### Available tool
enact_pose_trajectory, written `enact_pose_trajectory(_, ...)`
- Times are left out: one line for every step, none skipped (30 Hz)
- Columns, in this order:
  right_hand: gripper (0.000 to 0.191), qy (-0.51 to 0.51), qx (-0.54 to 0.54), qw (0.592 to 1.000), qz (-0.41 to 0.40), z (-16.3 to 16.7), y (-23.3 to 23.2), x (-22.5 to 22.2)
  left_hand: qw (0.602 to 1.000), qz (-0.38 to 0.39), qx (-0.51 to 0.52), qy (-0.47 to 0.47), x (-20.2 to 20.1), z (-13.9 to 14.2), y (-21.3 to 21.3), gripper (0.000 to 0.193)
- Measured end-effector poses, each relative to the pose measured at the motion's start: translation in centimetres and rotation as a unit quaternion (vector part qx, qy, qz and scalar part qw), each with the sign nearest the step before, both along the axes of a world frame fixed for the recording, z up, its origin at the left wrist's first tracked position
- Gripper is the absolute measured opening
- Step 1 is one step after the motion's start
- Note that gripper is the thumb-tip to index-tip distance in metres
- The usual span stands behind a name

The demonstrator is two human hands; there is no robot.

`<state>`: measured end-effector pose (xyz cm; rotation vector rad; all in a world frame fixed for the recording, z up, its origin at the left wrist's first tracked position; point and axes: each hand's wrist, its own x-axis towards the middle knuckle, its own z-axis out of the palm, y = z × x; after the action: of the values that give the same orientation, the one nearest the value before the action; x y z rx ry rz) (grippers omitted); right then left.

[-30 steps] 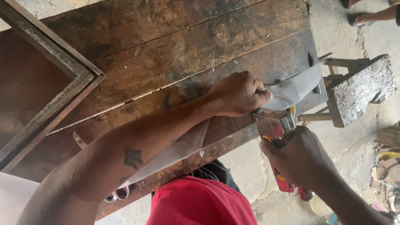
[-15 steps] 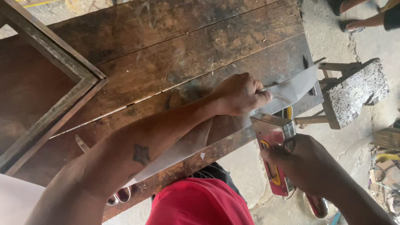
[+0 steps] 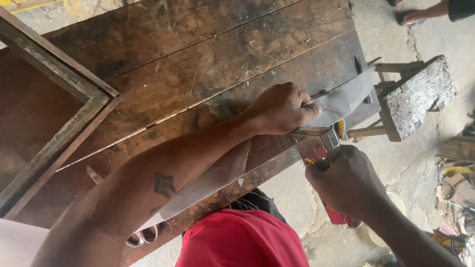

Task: The person folds a white translucent fabric strip on a wooden workbench and uses a handheld stapler to attach it to a wooden frame. The person repeatedly folds the fabric and staples it along the edge.

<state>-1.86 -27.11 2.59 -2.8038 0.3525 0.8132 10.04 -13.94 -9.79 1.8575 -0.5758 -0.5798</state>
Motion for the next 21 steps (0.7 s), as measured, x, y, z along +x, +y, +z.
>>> enact_pose_trajectory(0.039,0.015,0.009,0.999,-0.038,0.5,0.1,0.0,1.000,-0.006,-0.005,-0.016,0.0,0.0,0.0,0.045)
enact_pose_trajectory(0.037,0.050,0.036,0.996,-0.058,1.2,0.1,0.0,0.999,-0.009,-0.010,-0.035,0.0,0.1,0.0,0.046)
enact_pose_trajectory(0.036,0.088,0.062,0.991,-0.074,2.0,0.0,0.2,0.999,-0.006,-0.014,-0.050,0.0,0.1,0.0,0.047)
enact_pose_trajectory(0.034,0.130,0.089,0.984,-0.083,2.5,0.2,0.5,0.999,-0.018,0.000,-0.036,0.1,0.1,0.0,0.048)
enact_pose_trajectory(0.036,0.137,0.079,0.986,-0.050,2.6,0.6,0.5,0.999,-0.029,0.016,-0.021,0.0,0.2,-0.2,0.049)
enact_pose_trajectory(0.038,0.142,0.068,0.987,-0.020,2.8,1.0,0.5,0.998,-0.045,0.031,-0.007,0.0,0.2,-0.2,0.050)
enact_pose_trajectory(0.040,0.147,0.055,0.988,0.002,3.1,1.4,0.3,0.999,-0.026,0.018,-0.016,0.0,0.1,-0.2,0.048)
enact_pose_trajectory(0.036,0.143,0.057,0.988,0.002,3.3,1.8,0.2,1.000,-0.012,0.002,-0.022,0.0,0.1,-0.3,0.046)
enact_pose_trajectory(0.033,0.138,0.059,0.989,0.002,3.3,2.2,0.2,1.000,0.003,-0.013,-0.028,0.0,0.1,-0.4,0.044)
enact_pose_trajectory(0.030,0.133,0.060,0.989,0.007,3.2,2.6,0.4,1.000,0.002,-0.009,-0.025,-0.1,0.0,-0.4,0.043)
enact_pose_trajectory(0.032,0.140,0.047,0.989,-0.005,3.3,2.9,0.5,1.000,0.001,-0.007,-0.024,-0.1,0.0,-0.4,0.043)
enact_pose_trajectory(0.035,0.146,0.032,0.989,-0.018,3.3,3.2,0.6,1.000,-0.001,-0.006,-0.023,-0.1,-0.1,-0.5,0.043)
enact_pose_trajectory(0.038,0.153,0.018,0.988,-0.029,3.3,3.4,0.7,0.999,-0.003,-0.013,-0.034,-0.1,-0.1,-0.5,0.044)
enact_pose_trajectory(0.041,0.149,0.006,0.988,-0.039,3.3,3.6,0.8,0.999,-0.003,-0.019,-0.046,-0.1,-0.2,-0.6,0.045)
enact_pose_trajectory(0.045,0.144,-0.003,0.988,-0.047,3.1,3.9,0.9,0.998,-0.003,-0.023,-0.057,-0.1,-0.3,-0.6,0.047)
enact_pose_trajectory(0.048,0.141,-0.011,0.988,-0.057,2.9,4.1,0.9,0.998,0.005,-0.029,-0.055,0.0,-0.4,-0.5,0.045)
enact_pose_trajectory(0.045,0.127,-0.011,0.990,-0.054,2.7,4.2,1.0,0.998,0.012,-0.033,-0.054,0.2,-0.5,-0.6,0.044)
enact_pose_trajectory(0.043,0.113,-0.010,0.992,-0.056,2.4,4.3,0.9,0.998,0.015,-0.038,-0.054,0.2,-0.5,-0.7,0.043)
enact_pose_trajectory(0.040,0.096,-0.011,0.994,-0.058,2.2,4.2,0.8,0.998,-0.006,-0.038,-0.042,0.1,-0.6,-0.8,0.043)
enact_pose_trajectory(0.042,0.088,-0.007,0.995,-0.047,2.0,4.0,0.9,0.999,-0.020,-0.035,-0.032,0.2,-0.6,-1.0,0.044)
enact_pose_trajectory(0.044,0.083,-0.002,0.996,-0.036,1.9,3.6,0.8,0.999,-0.034,-0.030,-0.018,0.1,-0.7,-0.9,0.044)
